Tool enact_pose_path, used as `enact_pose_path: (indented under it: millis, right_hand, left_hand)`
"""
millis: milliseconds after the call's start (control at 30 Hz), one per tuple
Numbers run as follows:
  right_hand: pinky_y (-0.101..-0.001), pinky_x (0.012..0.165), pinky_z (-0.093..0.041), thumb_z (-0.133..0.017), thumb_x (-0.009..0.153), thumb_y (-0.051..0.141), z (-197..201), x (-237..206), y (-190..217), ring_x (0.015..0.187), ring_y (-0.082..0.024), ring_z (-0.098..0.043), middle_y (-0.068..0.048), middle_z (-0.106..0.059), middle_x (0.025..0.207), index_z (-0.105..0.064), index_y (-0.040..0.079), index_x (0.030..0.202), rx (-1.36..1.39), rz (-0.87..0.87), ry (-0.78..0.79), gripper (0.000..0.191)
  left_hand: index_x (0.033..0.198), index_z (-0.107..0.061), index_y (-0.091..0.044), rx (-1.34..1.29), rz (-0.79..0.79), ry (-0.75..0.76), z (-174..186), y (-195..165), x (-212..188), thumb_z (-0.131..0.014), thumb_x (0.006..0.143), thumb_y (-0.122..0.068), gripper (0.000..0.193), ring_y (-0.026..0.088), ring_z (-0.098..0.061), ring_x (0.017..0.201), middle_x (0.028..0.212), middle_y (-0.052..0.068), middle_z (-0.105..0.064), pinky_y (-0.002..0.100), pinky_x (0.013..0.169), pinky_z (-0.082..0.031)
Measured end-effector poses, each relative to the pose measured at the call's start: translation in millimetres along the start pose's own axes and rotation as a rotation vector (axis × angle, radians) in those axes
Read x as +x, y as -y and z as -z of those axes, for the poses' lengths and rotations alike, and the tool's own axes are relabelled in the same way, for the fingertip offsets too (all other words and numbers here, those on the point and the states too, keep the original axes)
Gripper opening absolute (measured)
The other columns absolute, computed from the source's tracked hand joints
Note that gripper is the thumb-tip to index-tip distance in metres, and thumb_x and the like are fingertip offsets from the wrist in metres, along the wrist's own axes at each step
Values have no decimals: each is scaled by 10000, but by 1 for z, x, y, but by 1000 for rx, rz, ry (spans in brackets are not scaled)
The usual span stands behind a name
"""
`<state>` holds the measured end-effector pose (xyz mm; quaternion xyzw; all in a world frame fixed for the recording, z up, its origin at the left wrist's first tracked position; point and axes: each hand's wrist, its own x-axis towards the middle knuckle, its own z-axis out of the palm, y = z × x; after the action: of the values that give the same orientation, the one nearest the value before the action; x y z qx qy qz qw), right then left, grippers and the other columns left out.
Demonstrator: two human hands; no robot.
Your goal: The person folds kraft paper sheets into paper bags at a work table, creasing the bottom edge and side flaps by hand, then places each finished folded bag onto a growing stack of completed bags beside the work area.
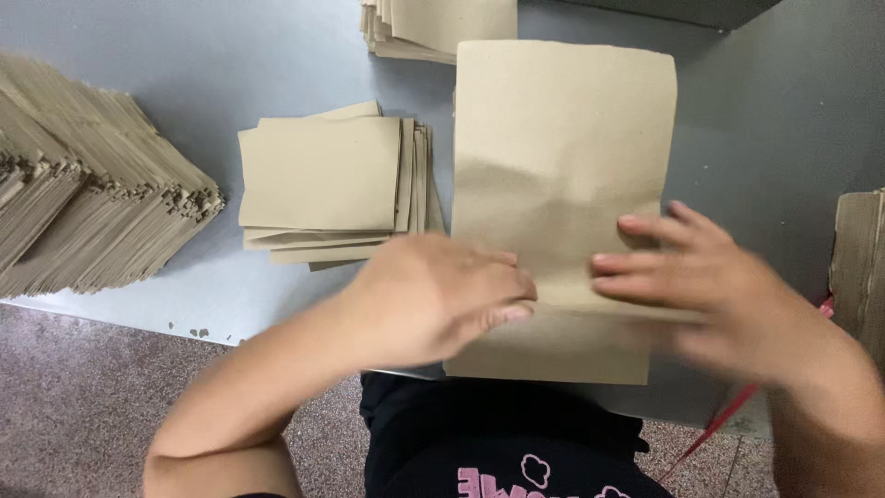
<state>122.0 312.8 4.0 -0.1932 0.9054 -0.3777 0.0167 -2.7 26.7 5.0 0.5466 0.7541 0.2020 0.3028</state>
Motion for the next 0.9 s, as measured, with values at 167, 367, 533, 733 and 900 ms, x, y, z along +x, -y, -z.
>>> enact_pose_path:
  millis: [167, 367, 533, 733, 900]
  right_hand:
    - [-245, 668, -481, -636, 1019, 206, -27, -15, -29, 724, -97, -595, -1, -717, 920, -722, 66, 1072, 161, -560, -290, 173]
    - [-210, 833, -423, -554, 1206, 239, -38, -4, -36, 837, 4, -471, 76, -574, 893, -567, 49, 981, 563, -434, -603, 294]
    - [-270, 716, -431, -607, 1194, 226, -35, 14, -30, 767, -77, -525, -50, -608, 839, -606, 14, 944, -22, -446, -521, 327]
    - [-322, 619, -447, -684, 1177, 239, -28, 28, -30, 601, -157, -570, -89, -617, 689, -641, 15, 912, -301, -560, -454, 350]
    - [-306, 580, -453, -687, 1119, 262, -25, 34, -37, 612, -119, -601, -67, -640, 698, -579, 27, 1331, -133, -537, -536, 335]
  left_hand:
    - [1391, -583, 7, -136, -418, -377, 17, 35, 1, -806, 734, -578, 907, 398, -526, 1406, 1503, 175, -558, 502, 1109, -427]
    - [1546, -429, -59, -660, -392, -317, 28, 47, 7, -736, 950, -519, 813, 262, -629, 1302, 1462, 112, -602, 385, 1131, -492]
    - [1449, -484, -124, -766, 77, -706, -9, 27, 26, -669, 1030, -164, 459, 149, -739, 986, 1096, 66, -748, 288, 827, -608]
    - [1593, -246, -167, -485, 420, -826, -17, 34, 31, -694, 962, -146, 774, 127, -468, 420, 497, 8, -555, 270, 509, -461]
    - [1363, -647, -206, -298, 301, -884, -19, 27, 30, -686, 1003, -103, 377, 174, -568, 495, 626, 69, -613, 297, 565, -503]
